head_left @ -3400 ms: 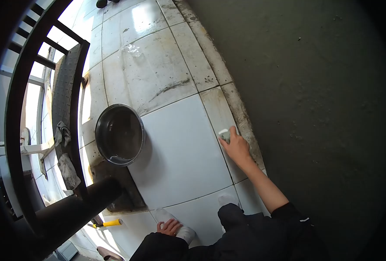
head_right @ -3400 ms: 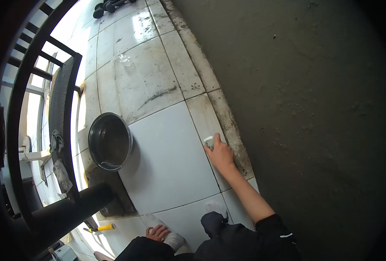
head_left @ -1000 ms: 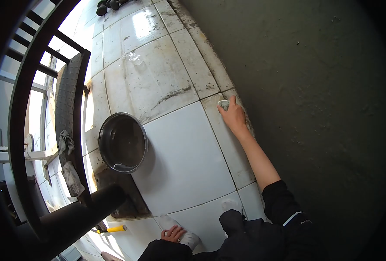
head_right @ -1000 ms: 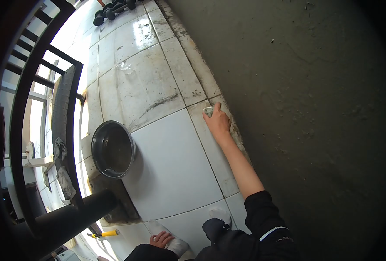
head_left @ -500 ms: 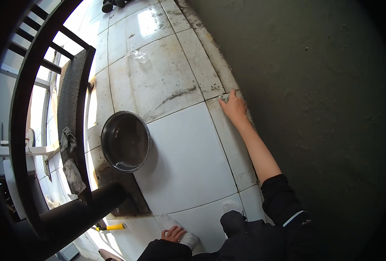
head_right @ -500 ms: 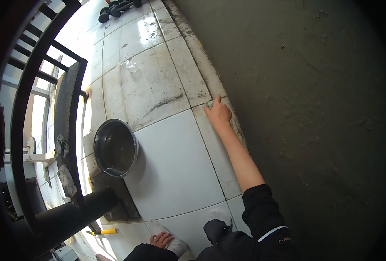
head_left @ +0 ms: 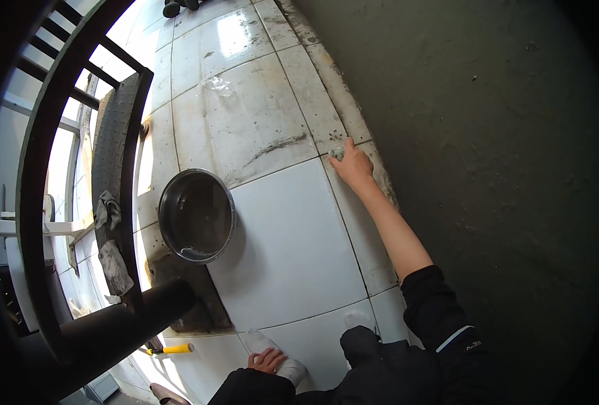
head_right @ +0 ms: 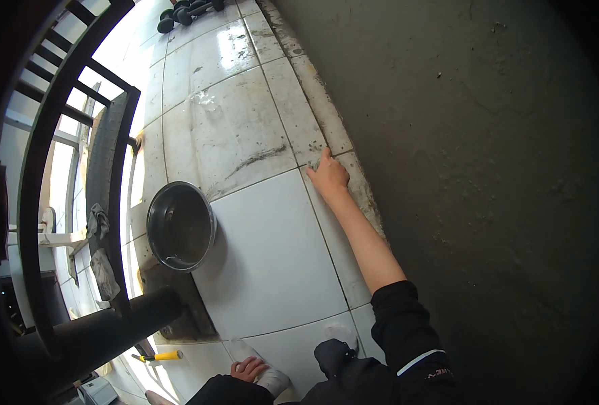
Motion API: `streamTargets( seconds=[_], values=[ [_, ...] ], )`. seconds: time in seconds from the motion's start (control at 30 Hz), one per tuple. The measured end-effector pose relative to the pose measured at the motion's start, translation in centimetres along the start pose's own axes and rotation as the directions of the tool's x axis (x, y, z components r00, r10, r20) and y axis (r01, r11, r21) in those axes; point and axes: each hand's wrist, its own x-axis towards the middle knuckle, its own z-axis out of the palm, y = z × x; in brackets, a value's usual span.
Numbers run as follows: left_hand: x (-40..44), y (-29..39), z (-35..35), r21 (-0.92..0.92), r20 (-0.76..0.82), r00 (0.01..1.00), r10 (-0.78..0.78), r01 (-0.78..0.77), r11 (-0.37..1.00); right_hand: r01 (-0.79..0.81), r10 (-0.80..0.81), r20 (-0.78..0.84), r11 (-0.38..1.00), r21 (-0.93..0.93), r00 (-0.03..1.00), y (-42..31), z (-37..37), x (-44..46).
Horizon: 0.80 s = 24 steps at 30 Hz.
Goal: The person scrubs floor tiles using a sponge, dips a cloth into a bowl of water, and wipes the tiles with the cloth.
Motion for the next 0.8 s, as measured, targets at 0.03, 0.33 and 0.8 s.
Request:
streamTargets(
  seconds=[0.03, 0.33, 0.8],
  values=[
    [-0.3, -0.1, 0.3, 0.03, -0.006, 1.0, 0.015, -0.014, 0.999, 0.03, -0.029, 0.018, 0.999, -0.034, 0.999, 0.0, 0.6, -1.3],
    [0.3, 0.6, -0.8, -0.03, -0.064, 0.998, -0.007, 0.005, 1.0, 0.044, -0.043, 0.022, 0.998, -0.045, 0.999, -0.3, 0.0, -0.6],
    [0.0, 0.3, -0.7, -0.108, 0.009, 0.999, -0.042, 0.043, 0.993, 0.102, -0.097, 0.04, 0.983, -0.153, 0.994, 0.2, -1.2, 0.4]
  ],
)
